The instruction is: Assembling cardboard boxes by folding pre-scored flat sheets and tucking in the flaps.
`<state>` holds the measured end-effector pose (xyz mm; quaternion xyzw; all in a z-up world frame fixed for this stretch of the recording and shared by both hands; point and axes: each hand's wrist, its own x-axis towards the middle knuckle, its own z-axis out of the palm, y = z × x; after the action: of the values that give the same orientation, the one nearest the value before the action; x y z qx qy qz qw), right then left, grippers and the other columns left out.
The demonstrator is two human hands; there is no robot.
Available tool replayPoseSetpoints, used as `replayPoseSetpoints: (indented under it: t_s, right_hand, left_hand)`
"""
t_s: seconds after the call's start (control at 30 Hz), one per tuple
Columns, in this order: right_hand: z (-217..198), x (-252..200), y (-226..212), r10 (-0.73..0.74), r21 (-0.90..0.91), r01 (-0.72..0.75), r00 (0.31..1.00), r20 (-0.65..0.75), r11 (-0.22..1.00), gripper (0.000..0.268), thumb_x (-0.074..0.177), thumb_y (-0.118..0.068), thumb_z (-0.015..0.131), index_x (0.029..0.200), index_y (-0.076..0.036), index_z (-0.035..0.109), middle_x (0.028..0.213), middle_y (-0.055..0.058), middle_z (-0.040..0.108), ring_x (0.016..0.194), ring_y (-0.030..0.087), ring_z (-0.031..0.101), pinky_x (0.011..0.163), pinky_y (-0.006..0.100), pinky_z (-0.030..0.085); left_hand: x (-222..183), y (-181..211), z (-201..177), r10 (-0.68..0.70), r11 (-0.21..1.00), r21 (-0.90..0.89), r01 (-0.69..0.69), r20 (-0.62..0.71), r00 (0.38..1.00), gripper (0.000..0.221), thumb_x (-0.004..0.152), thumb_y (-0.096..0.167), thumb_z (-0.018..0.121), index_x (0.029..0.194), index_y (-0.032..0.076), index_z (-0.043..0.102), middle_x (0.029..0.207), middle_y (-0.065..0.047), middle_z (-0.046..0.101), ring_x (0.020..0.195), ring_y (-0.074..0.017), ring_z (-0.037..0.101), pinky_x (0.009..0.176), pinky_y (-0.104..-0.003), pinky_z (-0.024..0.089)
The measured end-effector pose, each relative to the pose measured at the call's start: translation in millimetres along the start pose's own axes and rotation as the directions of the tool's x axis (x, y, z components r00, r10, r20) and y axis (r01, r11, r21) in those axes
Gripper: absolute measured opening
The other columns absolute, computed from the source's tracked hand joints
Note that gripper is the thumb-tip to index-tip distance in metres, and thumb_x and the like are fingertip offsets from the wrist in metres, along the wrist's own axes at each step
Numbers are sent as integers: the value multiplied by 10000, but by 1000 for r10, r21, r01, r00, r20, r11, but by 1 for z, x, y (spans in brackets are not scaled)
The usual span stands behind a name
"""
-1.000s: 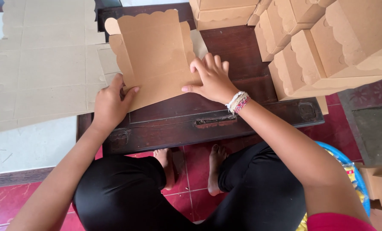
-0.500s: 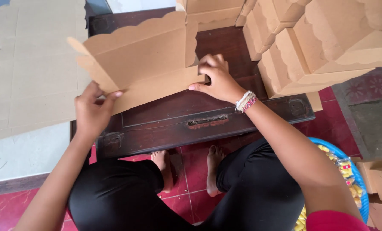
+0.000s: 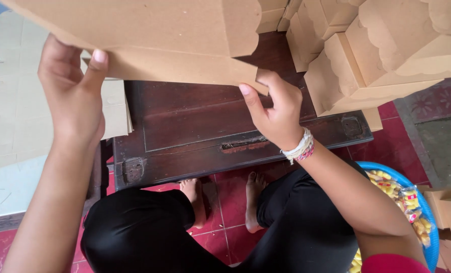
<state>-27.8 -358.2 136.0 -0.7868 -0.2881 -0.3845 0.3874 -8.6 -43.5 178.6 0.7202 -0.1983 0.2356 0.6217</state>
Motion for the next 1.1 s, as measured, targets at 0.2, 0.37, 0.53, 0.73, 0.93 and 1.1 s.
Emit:
replayPoseSetpoints:
  t_s: [0.2, 0.37, 0.53, 0.73, 0.93, 1.1]
  right_hand:
    - [-22, 18, -30, -434, -367, 430, 898, 76, 825, 163, 1041, -155, 657, 1023, -43, 774, 961, 84, 807, 825, 230, 821, 534, 281, 585]
    - [-18, 21, -41, -645, -445, 619, 756, 114, 647, 157, 998, -92, 767, 1147, -58, 734, 1021, 111, 804, 842, 164, 810, 574, 206, 592]
    - [-3, 7, -73, -537, -531, 586, 801, 265, 612, 195, 1020, -227, 800, 1195, -158, 750, 1111, 5, 791, 909, 64, 768, 615, 157, 555]
    - [23, -25, -66, -398, -558, 596, 802, 445, 577, 286, 1038, -82, 635, 1306, -178, 668, 1258, 22, 688, 895, 89, 660, 642, 209, 523]
    - [42, -47, -61, -331, -533, 527, 843, 424, 662, 267, 946, -110, 629, 1184, -196, 716, 1020, 35, 701, 840, 147, 643, 548, 181, 459]
    - [51, -51, -53, -164, -445, 454, 819, 550, 772, 210, 905, -187, 742, 1115, -189, 730, 954, 37, 715, 874, 182, 665, 578, 217, 500]
  left_hand:
    - [20, -25, 20, -91, 956, -274, 103, 56, 994, 181, 1087, 105, 632, 1172, 207, 509, 1228, 61, 605, 1207, -92, 547, 1105, -268, 405]
    - [37, -46, 27, -192, 935, -283, 212, 97, 977, 176, 1090, 154, 586, 1230, 223, 505, 1267, 50, 609, 1220, -110, 570, 1101, -276, 438]
    - [21, -59, 20, -315, 889, -293, 351, 163, 935, 214, 1093, 218, 528, 1304, 245, 501, 1316, 37, 613, 1236, -133, 600, 1096, -287, 479]
    - [23, -87, 2, -473, 798, -283, 532, 250, 844, 309, 1098, 305, 453, 1402, 274, 496, 1382, 19, 619, 1258, -165, 639, 1090, -302, 534]
    - [42, -120, -61, -618, 686, -234, 689, 313, 721, 423, 1102, 393, 380, 1501, 303, 492, 1448, 1, 625, 1280, -198, 678, 1084, -320, 589]
    - [37, -80, -55, -127, 985, 145, 95, 226, 966, 259, 1233, 176, 423, 1431, 36, 516, 1271, -234, 597, 1248, -324, 578, 1180, -546, 404]
